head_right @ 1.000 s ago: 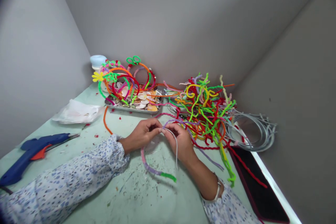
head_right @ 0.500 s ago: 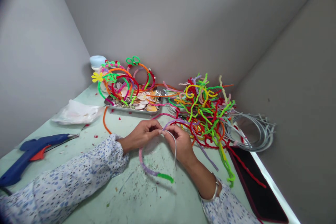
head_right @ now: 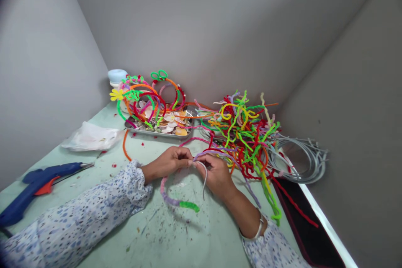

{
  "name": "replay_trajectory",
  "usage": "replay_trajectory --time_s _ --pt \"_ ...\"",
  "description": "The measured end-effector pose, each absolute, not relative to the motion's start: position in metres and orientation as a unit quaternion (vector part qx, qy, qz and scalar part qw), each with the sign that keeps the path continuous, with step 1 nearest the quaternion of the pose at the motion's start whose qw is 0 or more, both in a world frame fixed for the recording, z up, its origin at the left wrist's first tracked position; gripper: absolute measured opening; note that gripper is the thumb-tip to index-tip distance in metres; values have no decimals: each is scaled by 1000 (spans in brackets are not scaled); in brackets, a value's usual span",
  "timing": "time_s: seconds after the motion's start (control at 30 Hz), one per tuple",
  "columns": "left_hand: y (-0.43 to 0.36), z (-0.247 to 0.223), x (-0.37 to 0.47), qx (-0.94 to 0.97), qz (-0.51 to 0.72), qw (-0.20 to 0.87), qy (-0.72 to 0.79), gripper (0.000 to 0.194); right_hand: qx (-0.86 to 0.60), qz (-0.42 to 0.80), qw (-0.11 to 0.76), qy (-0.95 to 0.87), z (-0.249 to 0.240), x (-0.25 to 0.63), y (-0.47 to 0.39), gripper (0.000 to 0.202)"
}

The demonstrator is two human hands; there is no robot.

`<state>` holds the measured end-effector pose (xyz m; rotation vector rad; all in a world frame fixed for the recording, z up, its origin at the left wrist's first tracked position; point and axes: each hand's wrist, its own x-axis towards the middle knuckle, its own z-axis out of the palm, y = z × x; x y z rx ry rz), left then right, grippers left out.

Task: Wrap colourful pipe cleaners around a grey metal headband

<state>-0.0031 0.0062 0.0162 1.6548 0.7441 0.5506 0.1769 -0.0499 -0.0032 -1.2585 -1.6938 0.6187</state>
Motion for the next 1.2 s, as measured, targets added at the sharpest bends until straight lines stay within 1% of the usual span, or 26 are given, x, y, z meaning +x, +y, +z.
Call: replay_trajectory --time_s 0.13,0.3,0.53,0.8,1.0,1.2 --pt "9 14 -4 683 205 630 308 18 -475 243 436 -725 0 178 -51 15" --pt "13 14 -5 662 178 663 301 22 -450 228 409 -760 -2 180 -50 16" --pt "17 8 -8 647 151 695 276 20 -442 214 365 -791 -4 183 -50 13" --pt "17 12 -9 645 136 698 278 22 -421 191 363 -809 2 181 -51 14" --pt "18 11 -9 667 192 662 283 25 -478 154 388 -773 3 177 -49 16" --pt "16 11 -7 659 220 658 291 26 -497 134 407 -755 -1 178 -47 14"
